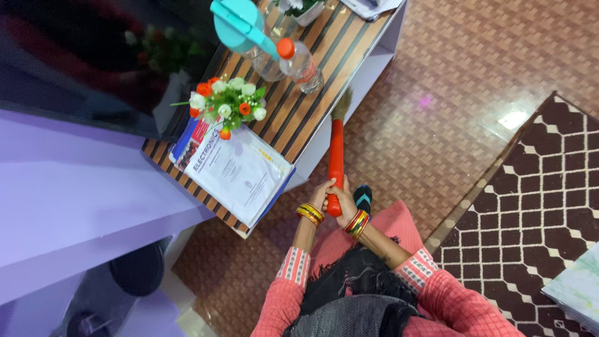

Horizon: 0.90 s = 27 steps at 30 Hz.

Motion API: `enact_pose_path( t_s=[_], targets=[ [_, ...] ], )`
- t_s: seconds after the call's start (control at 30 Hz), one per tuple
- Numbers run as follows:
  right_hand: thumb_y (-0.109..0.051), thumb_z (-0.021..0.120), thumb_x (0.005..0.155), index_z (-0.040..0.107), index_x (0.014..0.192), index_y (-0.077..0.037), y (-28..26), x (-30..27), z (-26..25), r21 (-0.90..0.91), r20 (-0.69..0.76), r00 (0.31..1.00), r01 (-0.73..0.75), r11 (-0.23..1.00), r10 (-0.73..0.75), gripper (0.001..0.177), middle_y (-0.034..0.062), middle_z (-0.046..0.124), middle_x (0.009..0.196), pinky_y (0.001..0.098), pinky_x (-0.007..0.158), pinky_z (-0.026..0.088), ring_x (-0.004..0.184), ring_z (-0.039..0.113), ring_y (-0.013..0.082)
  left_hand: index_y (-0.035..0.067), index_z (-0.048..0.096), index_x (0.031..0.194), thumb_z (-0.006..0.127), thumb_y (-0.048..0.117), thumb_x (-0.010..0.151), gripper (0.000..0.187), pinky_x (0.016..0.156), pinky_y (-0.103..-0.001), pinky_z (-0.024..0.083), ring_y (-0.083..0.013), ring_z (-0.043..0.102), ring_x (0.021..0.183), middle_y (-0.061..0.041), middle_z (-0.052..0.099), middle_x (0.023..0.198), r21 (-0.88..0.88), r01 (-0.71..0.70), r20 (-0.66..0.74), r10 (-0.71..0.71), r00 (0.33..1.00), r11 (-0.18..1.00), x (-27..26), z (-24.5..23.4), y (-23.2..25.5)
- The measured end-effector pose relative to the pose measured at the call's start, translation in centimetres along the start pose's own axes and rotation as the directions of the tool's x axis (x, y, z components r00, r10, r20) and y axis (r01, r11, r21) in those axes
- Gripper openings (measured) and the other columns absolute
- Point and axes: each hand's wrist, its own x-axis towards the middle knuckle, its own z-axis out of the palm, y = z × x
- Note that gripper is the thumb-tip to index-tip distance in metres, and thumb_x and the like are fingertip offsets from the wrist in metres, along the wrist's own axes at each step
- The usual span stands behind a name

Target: The person sweeps the floor in a room using a broom.

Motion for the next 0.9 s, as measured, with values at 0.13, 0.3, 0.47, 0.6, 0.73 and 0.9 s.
enact_pose_path(
  t_s=[0.13, 0.3, 0.47, 0.6, 0.73, 0.9],
  targets=[
    [-0.009, 0.059, 0.083, 0.030, 0.143, -0.039, -1.6, 1.6, 0.7, 0.052, 0.071, 0.996, -0.059, 0.997, 0.055, 0.073, 0.0045, 0.056, 0.083, 0.0311, 0.048, 0.051, 0.058, 0.057, 0.0160, 0.019, 0.069, 0.101, 0.067, 0.043, 0.092, 0.026, 0.028, -0.021, 0.018, -0.0016, 0.029, 0.031, 0.009, 0.047, 0.055, 0.025, -0.071, -0.012, 0.072, 0.997, 0.997, 0.7, 0.6, 3.0],
    [-0.005, 0.066, 0.090, 0.040, 0.137, -0.018, -5.0, 13.8, -5.2, 0.159, 0.178, 0.981, -0.099, 0.982, 0.070, 0.055, 0.0046, 0.058, 0.091, 0.0306, 0.056, 0.054, 0.067, 0.061, 0.0145, 0.023, 0.065, 0.113, 0.061, 0.041, 0.095, 0.027, 0.050, -0.024, 0.047, -0.0015, 0.054, 0.066, 0.010, 0.060, 0.084, -0.113, -0.106, -0.077, 0.098, 0.992, 0.988, 3.6, 4.4, 6.0],
    [-0.005, 0.064, 0.095, 0.045, 0.140, -0.014, -3.8, 15.3, -8.3, 0.322, 0.136, 0.983, 0.072, 0.944, -0.121, 0.049, 0.0044, 0.059, 0.098, 0.0288, 0.066, 0.056, 0.076, 0.063, 0.0143, 0.025, 0.061, 0.120, 0.062, 0.041, 0.095, 0.029, 0.068, -0.034, 0.056, -0.0083, 0.058, 0.090, 0.007, 0.060, 0.103, -0.018, -0.090, -0.096, 0.088, 0.992, 0.996, 4.1, 6.1, 3.8],
    [-0.011, 0.059, 0.095, 0.034, 0.146, -0.029, -2.7, 3.8, -10.9, 0.207, 0.132, 0.990, 0.020, 0.978, -0.049, 0.060, 0.0009, 0.054, 0.089, 0.0263, 0.054, 0.047, 0.063, 0.052, 0.0093, 0.024, 0.058, 0.126, 0.065, 0.046, 0.097, 0.036, 0.073, -0.041, 0.057, -0.0144, 0.056, 0.095, 0.002, 0.056, 0.110, 0.027, 0.022, 0.074, -0.023, 0.997, 0.999, 3.8, 6.7, -1.1],
    [-0.008, 0.059, 0.094, 0.024, 0.158, -0.032, -7.0, -10.5, -12.8, 0.013, 0.194, 0.978, -0.080, 0.997, 0.075, 0.077, 0.0021, 0.050, 0.081, 0.0256, 0.050, 0.044, 0.059, 0.050, 0.0102, 0.023, 0.056, 0.132, 0.068, 0.050, 0.099, 0.044, 0.078, -0.048, 0.057, -0.0205, 0.053, 0.101, -0.003, 0.052, 0.117, 0.072, 0.142, 0.229, -0.155, 0.961, 0.987, 2.0, 9.9, -6.6],
    [-0.011, 0.067, 0.073, 0.019, 0.164, -0.033, -10.7, -25.7, -13.3, -0.309, -0.186, 0.957, -0.274, 0.911, 0.224, 0.105, 0.0020, 0.073, 0.098, 0.0264, 0.043, 0.045, 0.050, 0.053, 0.0127, 0.022, 0.054, 0.134, 0.070, 0.051, 0.095, 0.051, 0.086, -0.053, 0.053, -0.0361, 0.064, 0.104, -0.014, 0.063, 0.130, 0.089, 0.502, 0.524, -0.469, 0.711, 0.861, -4.5, 16.8, -14.9]
  ],
)
